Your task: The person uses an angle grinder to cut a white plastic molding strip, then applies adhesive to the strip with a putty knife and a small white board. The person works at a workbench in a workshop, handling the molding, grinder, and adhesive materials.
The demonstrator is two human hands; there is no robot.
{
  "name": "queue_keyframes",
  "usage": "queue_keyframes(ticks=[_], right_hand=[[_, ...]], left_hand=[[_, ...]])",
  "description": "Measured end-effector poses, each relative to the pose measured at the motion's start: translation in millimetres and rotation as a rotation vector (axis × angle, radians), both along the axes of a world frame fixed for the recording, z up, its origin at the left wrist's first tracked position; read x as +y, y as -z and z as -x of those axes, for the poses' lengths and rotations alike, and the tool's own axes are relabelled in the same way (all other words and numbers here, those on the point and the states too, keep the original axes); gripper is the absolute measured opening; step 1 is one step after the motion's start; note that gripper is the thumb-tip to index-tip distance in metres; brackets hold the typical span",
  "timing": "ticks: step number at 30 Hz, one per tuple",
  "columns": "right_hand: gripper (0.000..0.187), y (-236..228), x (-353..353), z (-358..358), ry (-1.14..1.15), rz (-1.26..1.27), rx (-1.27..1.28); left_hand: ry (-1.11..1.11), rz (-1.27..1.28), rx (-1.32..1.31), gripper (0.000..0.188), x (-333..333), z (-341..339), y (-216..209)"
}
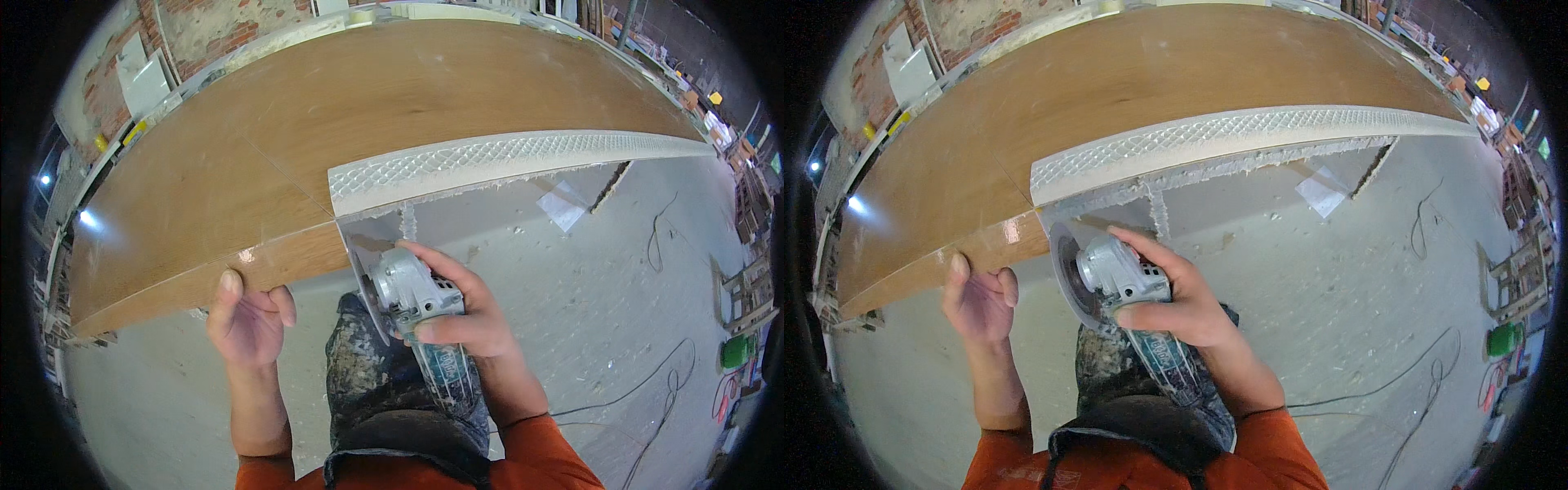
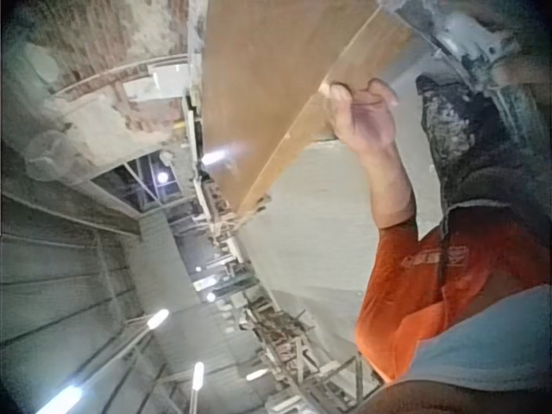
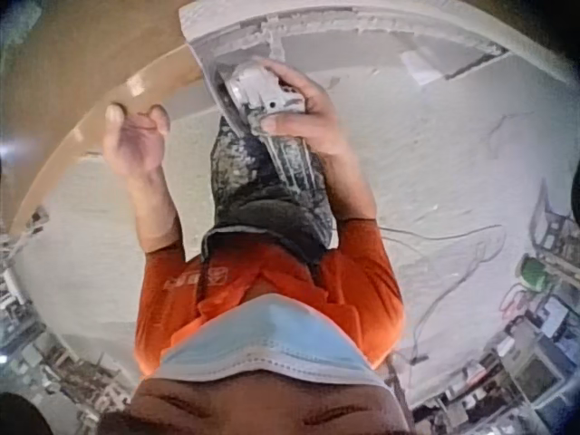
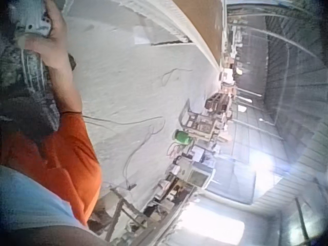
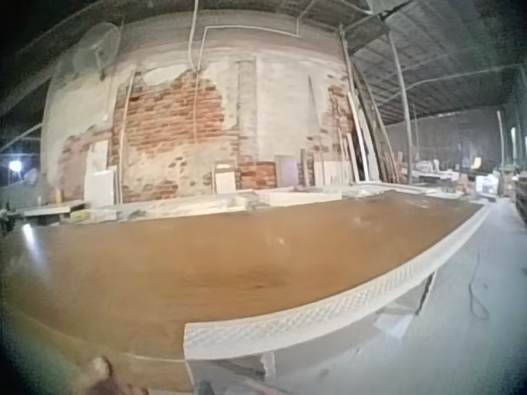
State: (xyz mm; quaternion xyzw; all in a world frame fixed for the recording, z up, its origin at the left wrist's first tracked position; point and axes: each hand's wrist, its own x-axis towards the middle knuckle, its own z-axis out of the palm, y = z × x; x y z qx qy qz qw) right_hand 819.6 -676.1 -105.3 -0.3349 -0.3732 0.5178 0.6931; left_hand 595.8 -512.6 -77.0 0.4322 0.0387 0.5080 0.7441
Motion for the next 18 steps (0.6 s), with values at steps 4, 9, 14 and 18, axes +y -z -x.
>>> queue_keyframes(ticks=[4, 9, 14, 18], right_hand=[[0.087, 3.9, 1.8, 5.6, 0.034, 0.043, -0.007], [0.085, 16.4, 8.0, 3.1, 0.059, 0.037, 0.019], [0.084, 5.8, 6.1, 5.1, 0.048, 0.024, 0.035], [0.087, 18.0, 11.8, 5.1, 0.104, 0.104, 0.002]], left_hand=[[0.023, 0.004, -0.024, 0.042, 0.9, 0.4, 0.8], [0.011, -0.020, 0.012, 0.041, 2.9, 2.0, 1.1], [0.088, -0.057, -0.013, 0.039, 3.2, 4.4, 0.0], [0.054, -0.061, 0.043, 0.043, 5.9, 8.7, -0.5]])
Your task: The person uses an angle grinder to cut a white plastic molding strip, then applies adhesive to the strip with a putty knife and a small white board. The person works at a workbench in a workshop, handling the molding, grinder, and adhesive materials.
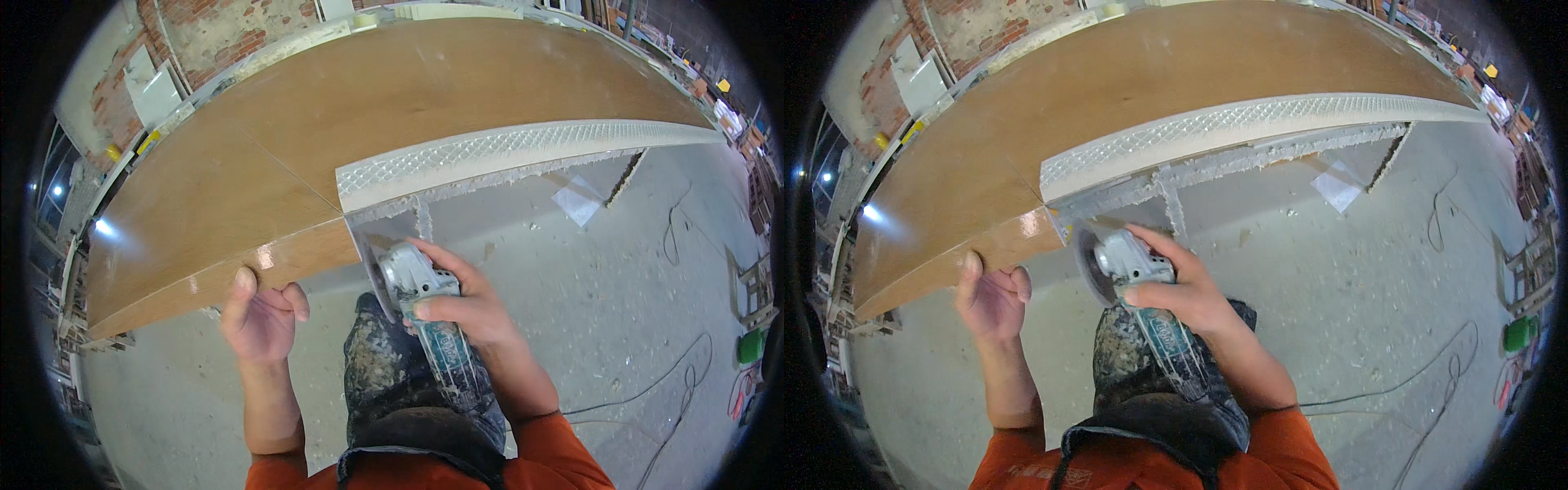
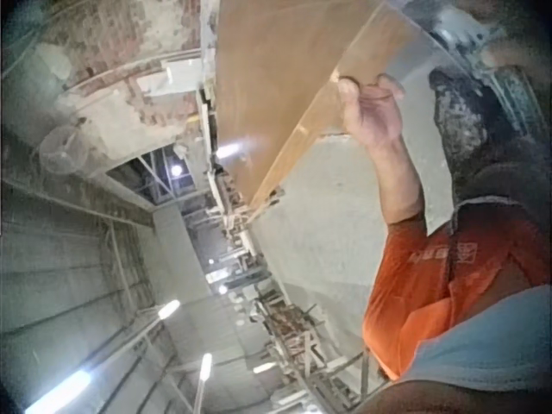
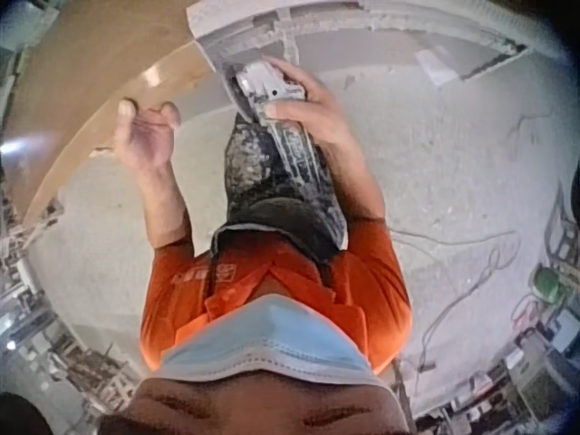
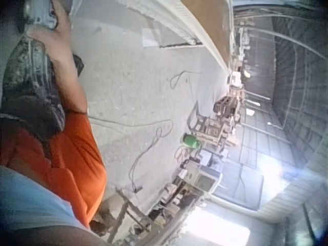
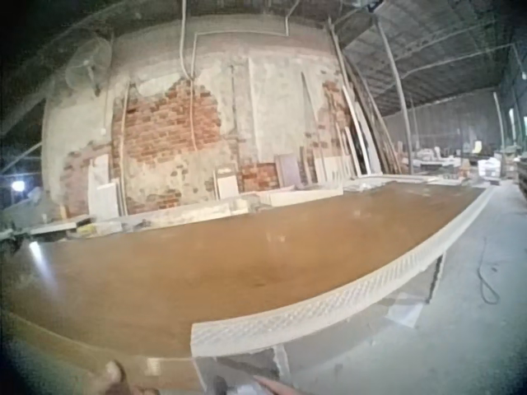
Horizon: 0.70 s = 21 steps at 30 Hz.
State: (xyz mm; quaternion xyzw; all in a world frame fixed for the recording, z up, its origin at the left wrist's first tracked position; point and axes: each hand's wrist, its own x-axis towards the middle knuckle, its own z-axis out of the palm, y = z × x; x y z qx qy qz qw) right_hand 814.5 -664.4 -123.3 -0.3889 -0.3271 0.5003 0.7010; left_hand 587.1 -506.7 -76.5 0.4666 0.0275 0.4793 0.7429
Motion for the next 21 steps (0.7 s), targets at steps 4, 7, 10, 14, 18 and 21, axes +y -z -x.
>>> queue_keyframes(ticks=[4, 7, 10, 14, 18, 21], right_hand=[[0.083, 17.2, -20.4, -3.5, 0.091, 0.113, 0.162], [0.084, 34.6, -42.7, -8.8, 0.199, 0.180, 0.204], [0.082, 54.2, -60.7, -20.7, 0.184, 0.266, 0.275], [0.083, 77.5, -70.4, -23.1, 0.191, 0.223, 0.315], [0.083, 80.3, -81.9, -18.3, 0.236, 0.248, 0.341], [0.084, 85.8, -90.4, -21.0, 0.282, 0.246, 0.367]], left_hand=[[-0.147, -0.060, 0.120, 0.045, 2.0, 33.2, 7.5], [-0.380, -0.139, 0.166, 0.043, 9.2, 84.5, 15.0], [-0.709, -0.147, 0.340, 0.033, 20.5, 92.9, 23.1], [-1.250, -0.406, 0.582, 0.029, 49.8, 108.3, 65.8], [-2.063, -1.104, 0.860, 0.042, 49.7, 104.5, 29.6], [-1.920, -1.332, 0.912, 0.051, 49.9, 101.8, -0.9]])
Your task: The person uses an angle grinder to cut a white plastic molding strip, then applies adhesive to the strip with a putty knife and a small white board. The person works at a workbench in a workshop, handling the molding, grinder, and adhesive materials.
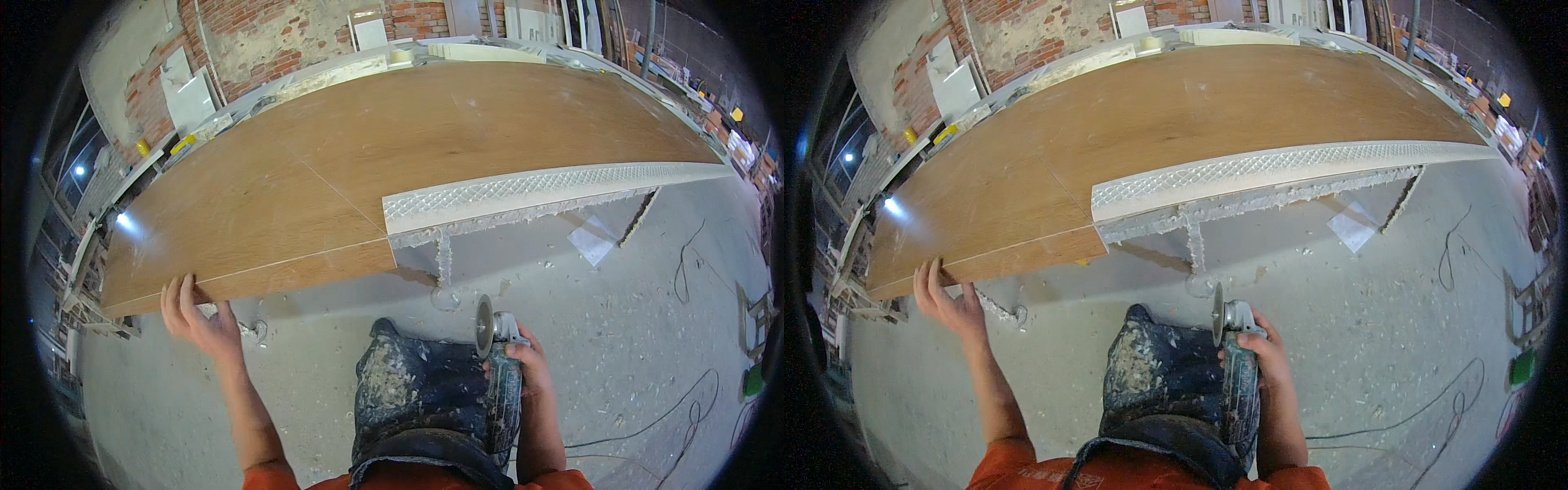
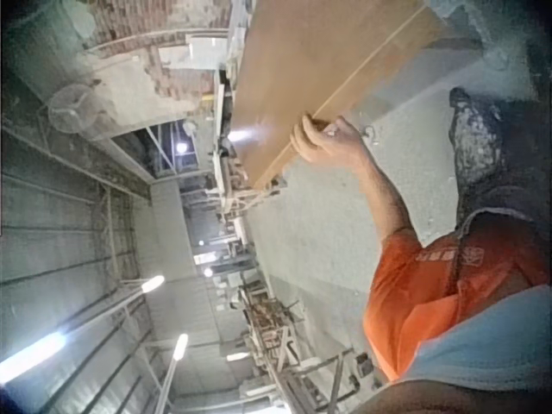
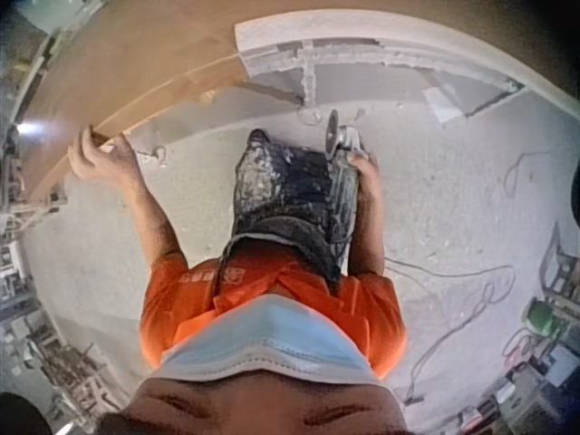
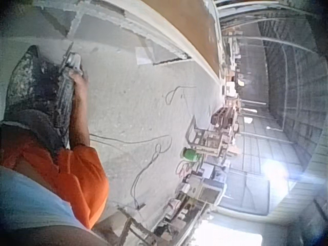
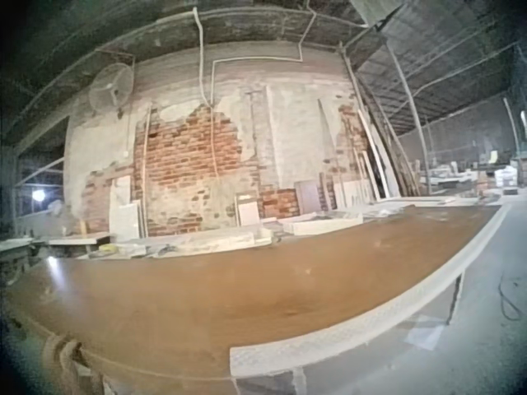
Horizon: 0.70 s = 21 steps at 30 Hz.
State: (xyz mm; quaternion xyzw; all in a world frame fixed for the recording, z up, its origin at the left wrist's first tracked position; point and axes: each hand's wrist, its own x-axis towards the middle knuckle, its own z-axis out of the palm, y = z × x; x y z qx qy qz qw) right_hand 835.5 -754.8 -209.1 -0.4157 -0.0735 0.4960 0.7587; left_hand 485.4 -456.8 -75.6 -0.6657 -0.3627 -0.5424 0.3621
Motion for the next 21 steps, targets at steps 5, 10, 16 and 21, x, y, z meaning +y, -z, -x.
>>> queue_keyframes(ticks=[5, 10, 16, 21], right_hand=[[0.084, 4.3, -13.3, -3.9, 0.006, -0.028, 0.007], [0.081, 4.3, -14.2, -1.1, -0.020, 0.013, 0.022], [0.080, 2.1, -12.0, 5.1, -0.006, -0.015, 0.030], [0.083, 3.4, -12.7, 4.9, 0.045, -0.003, 0.041]], left_hand=[[0.247, 0.302, 0.305, 0.050, -8.2, 44.4, -37.0], [0.211, 0.753, 0.391, 0.032, -22.4, 70.7, -119.3], [0.568, 1.251, 0.338, 0.036, 30.7, 53.3, -160.5], [0.662, 1.210, 0.502, 0.042, 36.4, 41.8, -169.1]])
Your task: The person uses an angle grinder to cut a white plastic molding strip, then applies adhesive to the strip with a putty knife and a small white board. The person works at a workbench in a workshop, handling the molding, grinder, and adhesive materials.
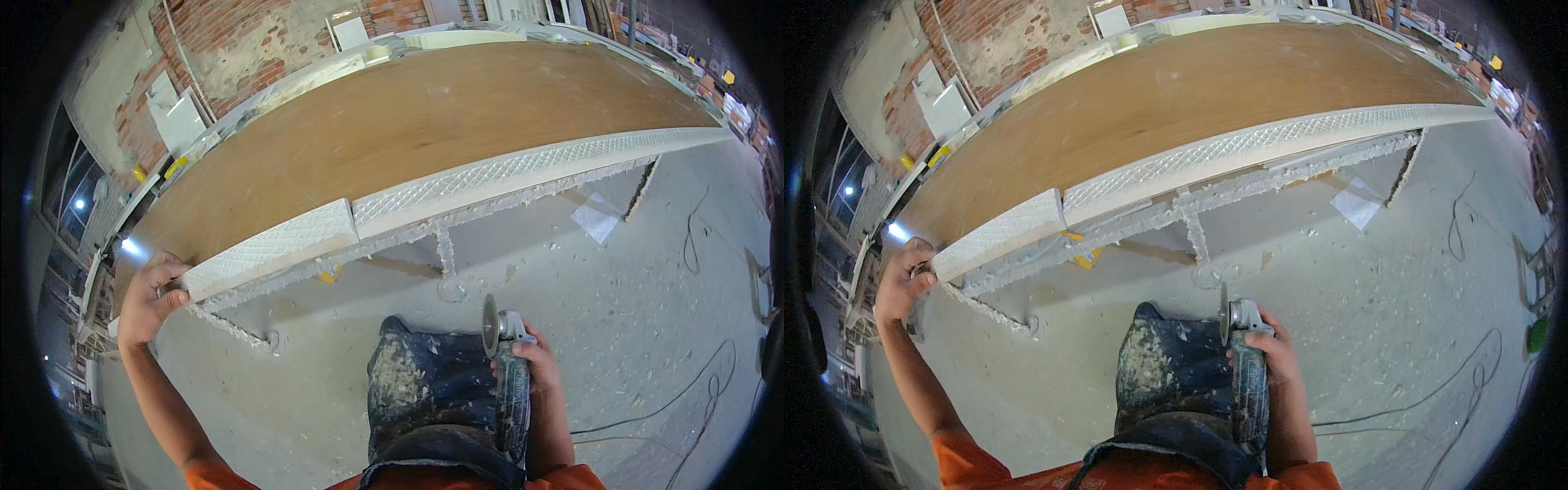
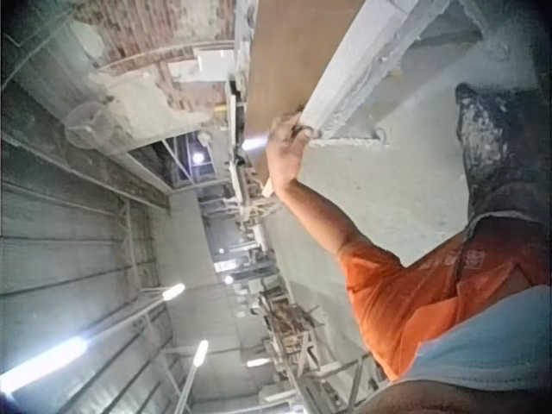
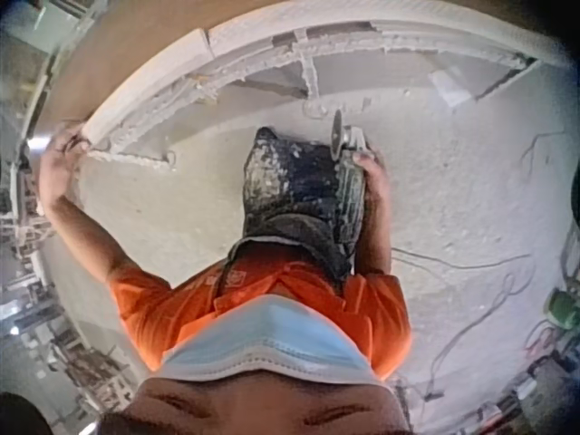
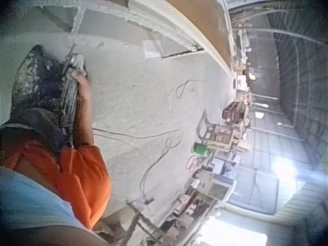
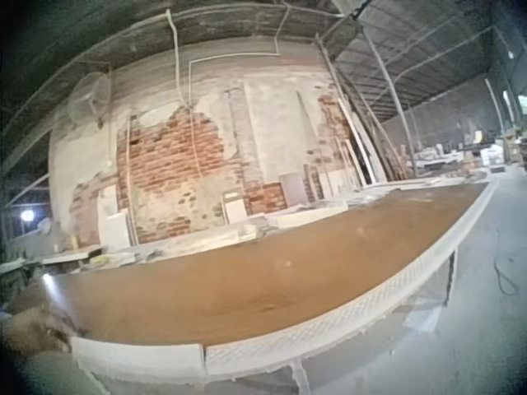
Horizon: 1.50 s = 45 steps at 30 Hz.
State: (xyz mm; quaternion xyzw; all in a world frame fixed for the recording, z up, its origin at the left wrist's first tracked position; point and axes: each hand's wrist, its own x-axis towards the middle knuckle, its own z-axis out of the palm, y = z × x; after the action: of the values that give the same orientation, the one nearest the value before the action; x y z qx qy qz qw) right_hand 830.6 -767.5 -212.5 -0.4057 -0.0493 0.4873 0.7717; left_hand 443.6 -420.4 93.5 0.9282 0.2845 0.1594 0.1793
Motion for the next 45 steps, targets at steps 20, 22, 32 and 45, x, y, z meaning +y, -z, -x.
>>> queue_keyframes(ticks=[20, 22, 32, 45], right_hand=[[0.080, 1.5, 7.5, 3.7, -0.032, 0.002, -0.092], [0.081, 8.8, 4.0, 2.5, -0.015, 0.012, -0.084], [0.083, 13.8, -8.5, 2.8, 0.070, 0.044, -0.033], [0.084, 12.9, -30.2, 6.5, 0.104, -0.010, -0.024]], left_hand=[[0.398, -0.322, -0.038, 0.058, -70.6, -174.5, 14.1], [0.427, -0.290, -0.035, 0.055, -69.6, -189.9, 19.5], [0.438, -0.291, -0.095, 0.047, -70.0, -203.2, 23.9], [0.410, -0.345, -0.131, 0.045, -79.6, -210.2, 31.9]])
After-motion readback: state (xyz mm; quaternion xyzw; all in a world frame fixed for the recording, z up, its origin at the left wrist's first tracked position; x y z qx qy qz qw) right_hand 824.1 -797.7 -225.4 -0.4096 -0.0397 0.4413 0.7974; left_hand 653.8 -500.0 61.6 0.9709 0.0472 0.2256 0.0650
